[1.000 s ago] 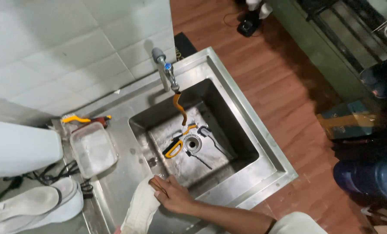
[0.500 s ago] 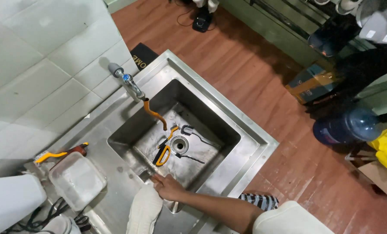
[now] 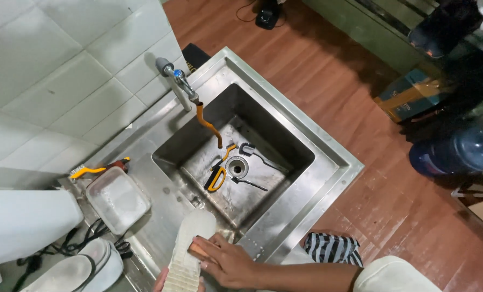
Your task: Cleaning and maintaining sneakers by unlacing them and scrubbing the soles with a brush at a sink.
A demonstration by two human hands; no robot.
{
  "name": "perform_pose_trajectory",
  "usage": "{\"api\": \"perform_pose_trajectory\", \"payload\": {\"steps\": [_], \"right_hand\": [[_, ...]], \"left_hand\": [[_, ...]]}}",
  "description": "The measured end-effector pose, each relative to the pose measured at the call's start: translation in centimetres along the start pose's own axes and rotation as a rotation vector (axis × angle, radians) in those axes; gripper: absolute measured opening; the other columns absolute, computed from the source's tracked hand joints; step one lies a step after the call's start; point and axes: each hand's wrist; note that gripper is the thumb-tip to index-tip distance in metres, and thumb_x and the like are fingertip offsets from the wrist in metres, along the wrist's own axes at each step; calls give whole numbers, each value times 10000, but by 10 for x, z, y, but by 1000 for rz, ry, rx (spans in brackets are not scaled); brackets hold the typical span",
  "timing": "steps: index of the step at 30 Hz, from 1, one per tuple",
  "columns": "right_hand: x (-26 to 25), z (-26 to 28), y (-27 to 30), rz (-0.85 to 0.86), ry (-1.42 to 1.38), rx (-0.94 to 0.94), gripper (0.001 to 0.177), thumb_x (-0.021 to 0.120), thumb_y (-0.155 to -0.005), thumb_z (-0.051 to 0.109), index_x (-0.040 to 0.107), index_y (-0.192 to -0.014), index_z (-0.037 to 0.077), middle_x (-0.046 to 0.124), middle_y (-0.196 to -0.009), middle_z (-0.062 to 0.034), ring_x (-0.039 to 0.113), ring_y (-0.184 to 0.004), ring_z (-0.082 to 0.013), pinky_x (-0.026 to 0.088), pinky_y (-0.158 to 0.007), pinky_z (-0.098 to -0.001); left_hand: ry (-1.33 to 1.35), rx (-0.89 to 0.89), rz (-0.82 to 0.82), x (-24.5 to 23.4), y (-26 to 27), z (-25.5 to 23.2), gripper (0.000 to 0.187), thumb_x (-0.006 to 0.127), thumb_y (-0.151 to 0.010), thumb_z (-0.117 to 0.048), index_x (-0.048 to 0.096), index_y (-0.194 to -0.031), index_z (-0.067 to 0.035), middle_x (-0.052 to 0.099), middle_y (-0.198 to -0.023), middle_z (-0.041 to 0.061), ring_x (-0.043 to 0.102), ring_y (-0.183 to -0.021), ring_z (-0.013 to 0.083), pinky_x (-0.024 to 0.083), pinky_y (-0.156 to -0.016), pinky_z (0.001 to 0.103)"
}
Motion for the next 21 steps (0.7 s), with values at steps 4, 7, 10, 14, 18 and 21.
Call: {"api": "perform_pose_trajectory", "payload": {"steps": [4,7,10,14,18,21], "right_hand": [[2,-29,-32,-92,106,-3,623,440,-1119,441,287,-1705,293,501,-1186,-149,570,-941,-260,577,-570,-380],[-14,4,-30,35,13,193,632,375,-1102,428,316,-1697,221,454,-1215,-137,537,-1092,-284,613,-692,-519],[-7,16,-10,24,-40,-175,669,498,-1141,475,357,-1700,135,509,-1250,-210,614,-1061,-320,661,-763,-459],[-28,27,-19,65,-116,24,568,436,-1104,411,435,-1659,290,484,-1174,-131,574,-878,-275,605,-741,-486],[-22,32,2,100,-181,-165,618,539,-1131,418,337,-1702,296,491,-1296,-151,600,-1026,-307,591,-976,-440],[-8,-13,-30,-96,-74,-90,610,438,-1121,422,372,-1690,214,534,-1225,-153,628,-1016,-327,572,-803,-535]], "left_hand": [[-209,191,0,4,6,5,1004,850,-541,143,563,-1498,32,701,-1316,264,733,-1048,360,601,-871,394],[-264,576,-152,24,3,15,849,810,-657,-60,533,-1440,114,608,-1359,258,642,-1178,385,539,-1028,408],[-188,491,-191,37,-2,14,746,760,-729,-78,545,-1422,92,617,-1342,250,649,-1140,379,546,-970,408],[-58,273,-230,37,0,13,522,648,-891,-116,572,-1383,42,636,-1303,232,665,-1054,364,559,-837,409],[-147,389,-319,91,44,-104,310,551,-1044,-156,563,-1291,31,623,-1235,203,658,-1031,330,558,-918,415],[-422,876,-302,53,-10,-24,379,777,-851,-286,632,-1016,24,690,-985,153,672,-925,326,528,-910,425]]}}
Point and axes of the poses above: each hand's wrist, its own y-axis away from the middle knuckle, its own x-axis out of the palm, z = x × y
